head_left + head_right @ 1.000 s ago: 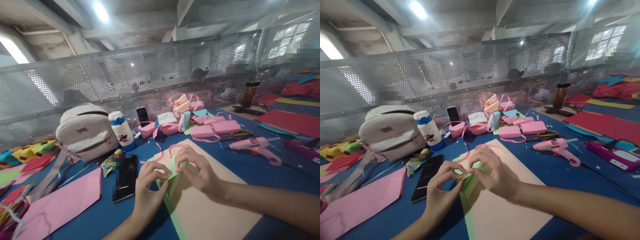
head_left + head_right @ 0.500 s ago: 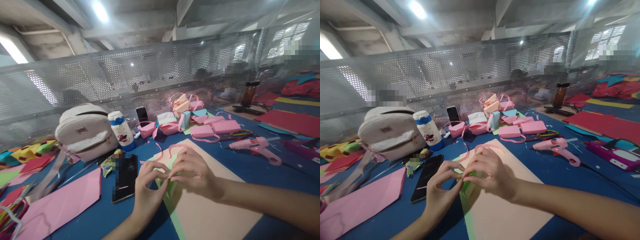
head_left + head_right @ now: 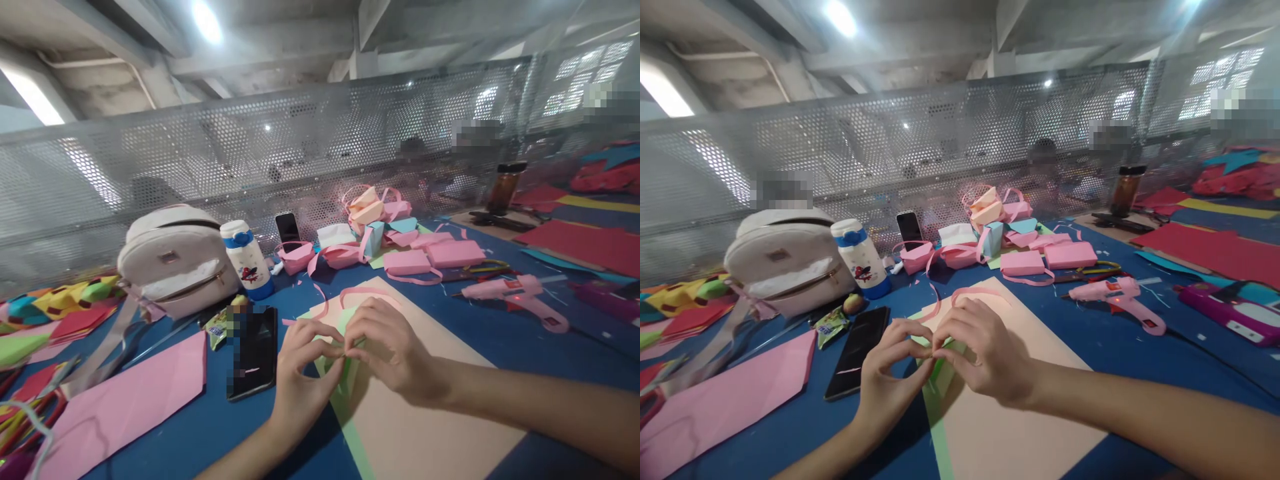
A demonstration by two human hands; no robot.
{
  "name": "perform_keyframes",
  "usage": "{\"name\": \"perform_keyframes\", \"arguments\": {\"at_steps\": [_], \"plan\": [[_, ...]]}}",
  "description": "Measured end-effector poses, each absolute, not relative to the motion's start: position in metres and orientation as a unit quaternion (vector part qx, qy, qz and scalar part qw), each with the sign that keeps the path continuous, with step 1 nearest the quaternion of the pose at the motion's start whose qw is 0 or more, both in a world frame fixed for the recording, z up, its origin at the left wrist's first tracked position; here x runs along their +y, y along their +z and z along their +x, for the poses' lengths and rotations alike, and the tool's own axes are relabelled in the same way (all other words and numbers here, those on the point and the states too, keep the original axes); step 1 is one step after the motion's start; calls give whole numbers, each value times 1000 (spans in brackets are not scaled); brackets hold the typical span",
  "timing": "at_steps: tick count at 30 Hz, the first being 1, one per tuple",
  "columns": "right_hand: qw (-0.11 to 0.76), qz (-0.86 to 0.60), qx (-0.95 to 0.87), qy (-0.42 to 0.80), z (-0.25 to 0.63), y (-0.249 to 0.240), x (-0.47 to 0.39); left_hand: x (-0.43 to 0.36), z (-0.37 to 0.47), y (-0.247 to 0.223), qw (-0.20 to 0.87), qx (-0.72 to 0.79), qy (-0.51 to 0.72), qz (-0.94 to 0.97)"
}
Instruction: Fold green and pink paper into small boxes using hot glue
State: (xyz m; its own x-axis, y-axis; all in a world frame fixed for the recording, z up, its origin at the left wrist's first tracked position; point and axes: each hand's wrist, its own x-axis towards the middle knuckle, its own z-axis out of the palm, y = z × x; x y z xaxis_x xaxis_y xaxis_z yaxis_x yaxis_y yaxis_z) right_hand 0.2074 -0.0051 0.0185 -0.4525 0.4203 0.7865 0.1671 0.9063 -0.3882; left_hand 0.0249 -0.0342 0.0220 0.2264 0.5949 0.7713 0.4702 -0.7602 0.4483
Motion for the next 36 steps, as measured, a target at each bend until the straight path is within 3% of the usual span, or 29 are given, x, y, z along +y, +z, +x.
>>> {"name": "perform_keyframes", "arguments": {"at_steps": [10, 20, 36], "plan": [[553, -177, -808, 105, 216, 22, 6, -33, 19, 17, 98, 360, 530, 762], [498, -154, -851, 66, 211, 20, 1, -35, 19, 16, 107, 365, 526, 761], [517, -147, -834, 123, 214, 18, 4, -33, 21, 18, 86, 347, 529, 770]]}}
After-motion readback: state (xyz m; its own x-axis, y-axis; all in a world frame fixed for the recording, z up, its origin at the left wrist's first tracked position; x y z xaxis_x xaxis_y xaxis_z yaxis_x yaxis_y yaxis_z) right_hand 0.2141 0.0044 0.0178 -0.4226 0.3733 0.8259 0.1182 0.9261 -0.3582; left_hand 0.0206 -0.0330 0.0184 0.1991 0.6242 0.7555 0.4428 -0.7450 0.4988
